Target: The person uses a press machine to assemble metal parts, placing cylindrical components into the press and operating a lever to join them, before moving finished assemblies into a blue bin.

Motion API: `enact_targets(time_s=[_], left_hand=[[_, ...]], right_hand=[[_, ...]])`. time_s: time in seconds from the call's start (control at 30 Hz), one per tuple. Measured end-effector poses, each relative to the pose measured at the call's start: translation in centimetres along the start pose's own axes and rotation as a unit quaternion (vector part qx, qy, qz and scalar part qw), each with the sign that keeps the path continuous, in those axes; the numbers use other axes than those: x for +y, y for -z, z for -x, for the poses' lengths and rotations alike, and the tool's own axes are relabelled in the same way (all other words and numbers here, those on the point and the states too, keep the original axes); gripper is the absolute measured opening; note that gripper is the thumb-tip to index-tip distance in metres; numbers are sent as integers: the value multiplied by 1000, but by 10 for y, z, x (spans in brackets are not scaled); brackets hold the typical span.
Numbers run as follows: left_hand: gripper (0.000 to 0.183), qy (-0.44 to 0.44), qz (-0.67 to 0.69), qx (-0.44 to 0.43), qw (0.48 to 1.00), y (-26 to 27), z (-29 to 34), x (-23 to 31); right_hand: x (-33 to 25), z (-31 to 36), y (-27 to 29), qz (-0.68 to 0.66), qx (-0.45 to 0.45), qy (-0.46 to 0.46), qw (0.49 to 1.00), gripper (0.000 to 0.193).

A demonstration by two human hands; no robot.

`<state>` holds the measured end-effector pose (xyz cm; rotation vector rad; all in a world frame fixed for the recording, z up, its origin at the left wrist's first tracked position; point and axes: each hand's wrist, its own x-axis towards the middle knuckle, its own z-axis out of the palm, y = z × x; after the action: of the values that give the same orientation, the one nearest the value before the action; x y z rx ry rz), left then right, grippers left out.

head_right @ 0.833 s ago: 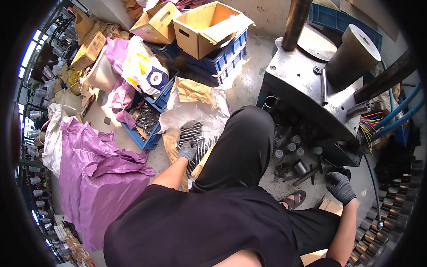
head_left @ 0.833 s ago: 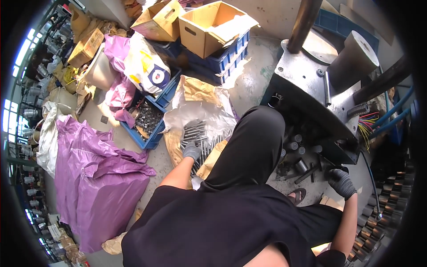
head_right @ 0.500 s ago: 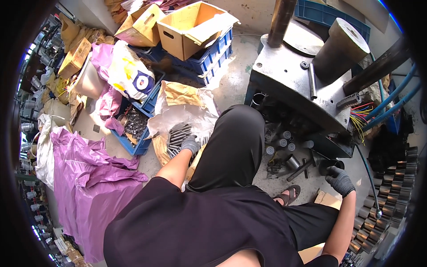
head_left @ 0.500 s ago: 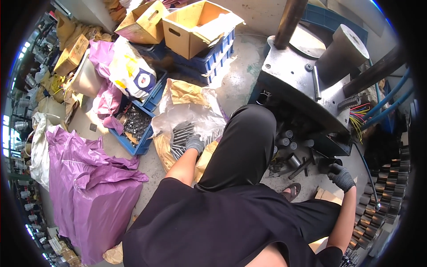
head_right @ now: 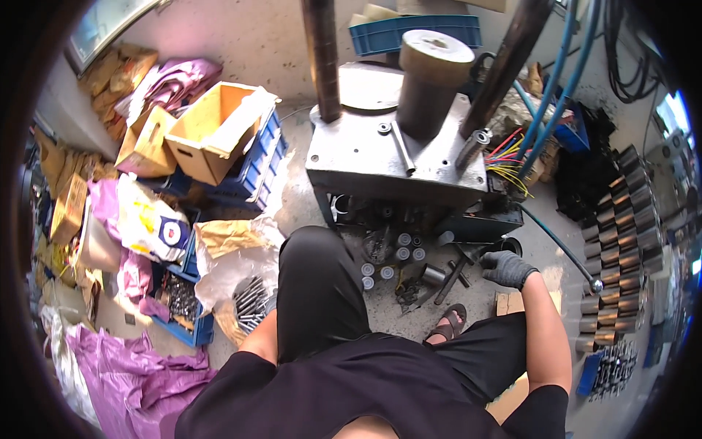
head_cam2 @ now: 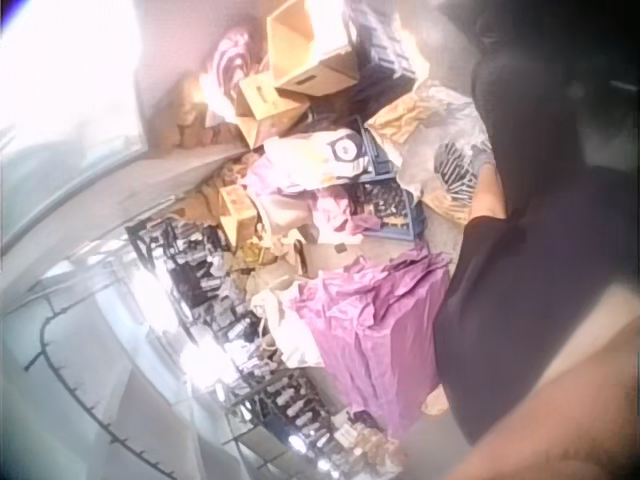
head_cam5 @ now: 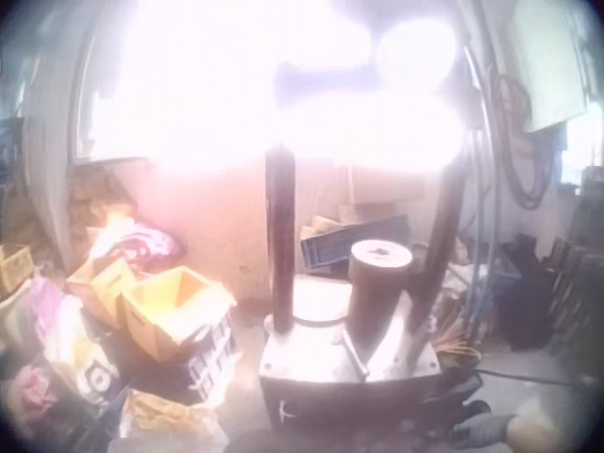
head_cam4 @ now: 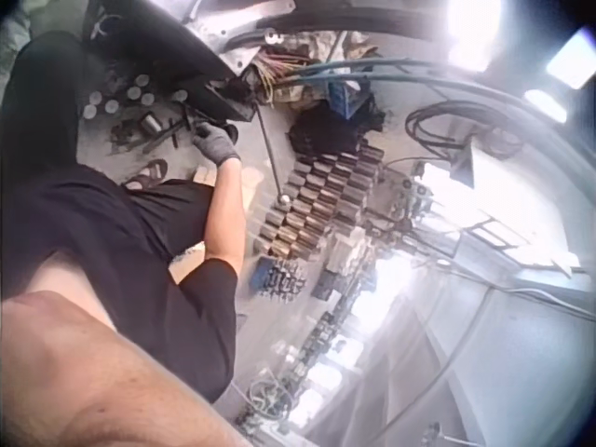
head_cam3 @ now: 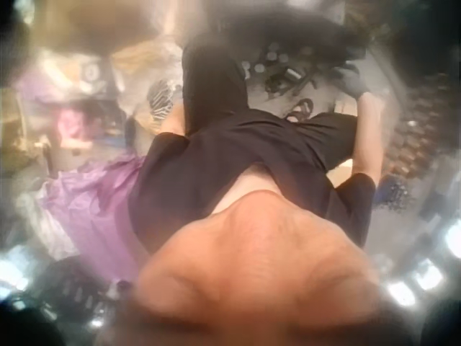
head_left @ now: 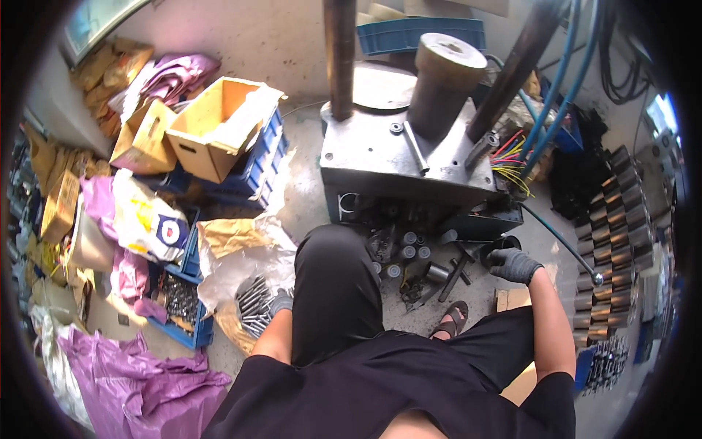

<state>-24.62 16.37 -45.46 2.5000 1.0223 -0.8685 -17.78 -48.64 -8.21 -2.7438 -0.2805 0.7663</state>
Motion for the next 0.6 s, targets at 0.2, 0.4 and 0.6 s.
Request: enact_targets(time_s=[0.2,0.4,0.6], left_hand=[[49,-5,-7,-15,1000,15,2,-9],[42,-123,146,53,980,48,20,-14],[15,-387,528,235,718,206,94,85]], right_hand=[[-1,-8,-1,-18,-6,23,1000,41],[-28,-5,25,-72,104,74,989,40],[-67,-15,78,-3,276,201,940,39]])
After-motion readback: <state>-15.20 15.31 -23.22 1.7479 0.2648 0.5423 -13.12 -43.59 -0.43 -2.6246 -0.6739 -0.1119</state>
